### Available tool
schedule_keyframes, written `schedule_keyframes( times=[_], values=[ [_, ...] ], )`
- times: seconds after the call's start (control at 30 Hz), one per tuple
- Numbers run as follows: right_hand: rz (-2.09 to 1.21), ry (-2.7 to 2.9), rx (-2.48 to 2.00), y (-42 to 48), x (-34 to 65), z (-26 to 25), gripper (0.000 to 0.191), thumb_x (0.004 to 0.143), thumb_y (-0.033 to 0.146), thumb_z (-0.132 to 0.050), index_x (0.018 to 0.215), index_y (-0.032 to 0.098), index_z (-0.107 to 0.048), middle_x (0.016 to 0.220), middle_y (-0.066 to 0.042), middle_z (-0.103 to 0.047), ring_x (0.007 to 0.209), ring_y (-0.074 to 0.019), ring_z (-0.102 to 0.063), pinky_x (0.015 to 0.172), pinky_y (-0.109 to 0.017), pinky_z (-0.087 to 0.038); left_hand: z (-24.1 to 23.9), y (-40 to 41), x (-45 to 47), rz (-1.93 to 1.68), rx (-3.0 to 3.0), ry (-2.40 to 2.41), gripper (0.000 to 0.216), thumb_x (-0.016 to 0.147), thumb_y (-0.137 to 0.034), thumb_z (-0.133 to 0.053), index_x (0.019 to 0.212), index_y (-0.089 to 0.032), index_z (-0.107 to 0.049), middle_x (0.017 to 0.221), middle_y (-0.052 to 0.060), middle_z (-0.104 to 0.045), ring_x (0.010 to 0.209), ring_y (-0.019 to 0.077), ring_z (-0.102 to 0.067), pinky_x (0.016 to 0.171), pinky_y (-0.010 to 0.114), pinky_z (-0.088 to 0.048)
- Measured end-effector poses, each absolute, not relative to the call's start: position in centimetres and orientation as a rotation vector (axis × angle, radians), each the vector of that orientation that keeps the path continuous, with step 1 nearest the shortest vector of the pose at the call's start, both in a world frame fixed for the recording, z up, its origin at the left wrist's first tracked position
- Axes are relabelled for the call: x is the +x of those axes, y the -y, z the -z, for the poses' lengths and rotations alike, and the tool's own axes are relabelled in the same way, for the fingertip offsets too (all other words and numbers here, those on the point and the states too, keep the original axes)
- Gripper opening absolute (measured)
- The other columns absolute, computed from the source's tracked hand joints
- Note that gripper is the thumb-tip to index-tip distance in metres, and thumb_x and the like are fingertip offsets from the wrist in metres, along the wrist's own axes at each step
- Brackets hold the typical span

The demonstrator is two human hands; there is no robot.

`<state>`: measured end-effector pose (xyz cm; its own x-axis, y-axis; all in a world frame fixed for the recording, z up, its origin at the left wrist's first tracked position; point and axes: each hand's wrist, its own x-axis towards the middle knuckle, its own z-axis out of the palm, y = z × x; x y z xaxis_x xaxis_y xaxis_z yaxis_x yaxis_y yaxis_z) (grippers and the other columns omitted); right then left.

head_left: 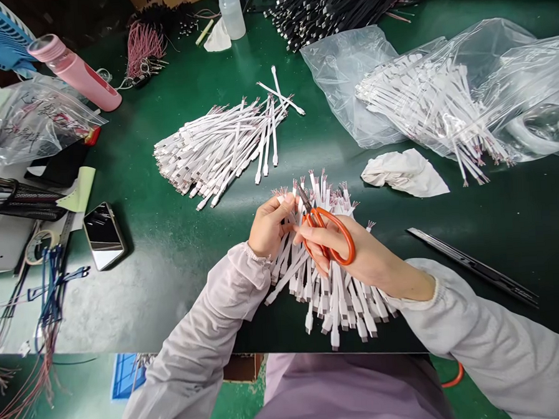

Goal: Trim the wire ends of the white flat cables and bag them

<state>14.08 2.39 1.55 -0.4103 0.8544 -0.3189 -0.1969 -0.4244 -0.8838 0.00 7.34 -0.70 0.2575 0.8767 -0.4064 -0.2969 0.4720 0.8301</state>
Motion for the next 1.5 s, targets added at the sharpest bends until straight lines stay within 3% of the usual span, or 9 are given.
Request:
schedule_keyframes(
  times=[0.23, 0.37, 0.47, 0.63, 0.8, 1.0, 1.17, 1.27, 1.5],
  values=[
    [-1.882, 1.075, -1.072, -2.43, 14.08, -1.59, 0.02, 0.086, 0.029, -0.055, 0.07, 0.017, -0.059, 0.043, 0.004, -0.05, 0.039, -0.0099, -0.047, 0.047, -0.027, -0.042, 0.95, -7.41, -0.12, -0.883, 0.7, -0.987, 0.03, 0.075, -0.04, -0.075, 0.074, -0.015, -0.06, 0.059, -0.002, -0.057, 0.041, 0.0048, -0.046, 0.038, 0.018, -0.039],
    [-1.868, 1.116, -1.077, -2.37, 14.2, -1.39, 0.031, 0.089, 0.032, -0.054, 0.061, 0.018, -0.055, 0.043, 0.004, -0.051, 0.039, -0.0092, -0.047, 0.056, -0.029, -0.047, 1.04, -7.43, -0.19, -0.884, 0.708, -0.973, 0.029, 0.075, -0.04, -0.075, 0.075, -0.014, -0.062, 0.059, -0.003, -0.055, 0.042, 0.005, -0.046, 0.039, 0.018, -0.039],
    [-1.827, 1.131, -1.098, -2.3, 14.28, -1.25, 0.029, 0.089, 0.034, -0.056, 0.065, 0.019, -0.056, 0.043, 0.005, -0.052, 0.038, -0.0094, -0.047, 0.059, -0.029, -0.047, 1.15, -7.41, -0.15, -0.9, 0.724, -0.997, 0.03, 0.076, -0.041, -0.075, 0.084, -0.014, -0.066, 0.058, -0.004, -0.053, 0.042, 0.0045, -0.044, 0.04, 0.018, -0.04],
    [-1.79, 1.115, -1.16, -2.24, 14.31, -1.22, 0.022, 0.089, 0.035, -0.056, 0.075, 0.018, -0.06, 0.044, 0.004, -0.053, 0.039, -0.0109, -0.048, 0.05, -0.028, -0.041, 1.31, -7.43, -0.17, -0.869, 0.853, -1.066, 0.038, 0.077, -0.039, -0.073, 0.104, -0.012, -0.069, 0.066, -0.002, -0.056, 0.048, 0.0046, -0.044, 0.042, 0.017, -0.043],
    [-1.762, 1.076, -1.195, -2.3, 14.39, -1.28, 0.021, 0.089, 0.03, -0.054, 0.071, 0.019, -0.057, 0.044, 0.004, -0.05, 0.042, -0.0103, -0.046, 0.052, -0.027, -0.043, 1.35, -7.69, -0.62, -0.88, 1.078, -1.185, 0.028, 0.074, -0.03, -0.073, 0.096, -0.012, -0.071, 0.08, 0.002, -0.063, 0.063, 0.0098, -0.055, 0.046, 0.018, -0.05],
    [-1.806, 0.969, -1.159, -2.39, 14.48, -1.48, 0.025, 0.084, 0.039, -0.061, 0.07, 0.02, -0.054, 0.056, 0.003, -0.051, 0.056, -0.0118, -0.053, 0.06, -0.028, -0.05, 1.0, -7.78, -0.86, -0.876, 1.195, -1.218, 0.025, 0.074, -0.029, -0.073, 0.094, -0.015, -0.068, 0.071, 0.001, -0.065, 0.05, 0.0082, -0.052, 0.039, 0.018, -0.044],
    [-1.962, 1.019, -1.18, -2.23, 14.33, -1.68, 0.024, 0.083, 0.038, -0.059, 0.071, 0.018, -0.057, 0.048, 0.004, -0.05, 0.045, -0.011, -0.049, 0.054, -0.029, -0.047, 1.01, -7.87, -0.78, -0.946, 1.172, -1.222, 0.027, 0.068, -0.034, -0.078, 0.069, -0.016, -0.059, 0.064, -0.001, -0.063, 0.045, 0.0073, -0.051, 0.038, 0.019, -0.041],
    [-2.011, 1.022, -1.181, -2.23, 14.4, -1.51, 0.024, 0.083, 0.039, -0.059, 0.076, 0.017, -0.059, 0.047, 0.004, -0.051, 0.041, -0.0112, -0.049, 0.05, -0.028, -0.043, 1.07, -7.94, -0.9, -0.943, 1.217, -1.251, 0.025, 0.069, -0.033, -0.078, 0.068, -0.016, -0.059, 0.058, -0.004, -0.057, 0.037, 0.0047, -0.044, 0.036, 0.02, -0.036],
    [-2.016, 1.028, -1.183, -2.34, 14.45, -1.47, 0.022, 0.081, 0.036, -0.061, 0.072, 0.017, -0.058, 0.046, 0.005, -0.05, 0.041, -0.0108, -0.049, 0.049, -0.027, -0.041, 1.14, -7.75, -0.91, -0.96, 1.233, -1.254, 0.029, 0.069, -0.036, -0.079, 0.069, -0.017, -0.057, 0.063, -0.002, -0.061, 0.036, 0.0041, -0.043, 0.036, 0.021, -0.033]
  ],
)
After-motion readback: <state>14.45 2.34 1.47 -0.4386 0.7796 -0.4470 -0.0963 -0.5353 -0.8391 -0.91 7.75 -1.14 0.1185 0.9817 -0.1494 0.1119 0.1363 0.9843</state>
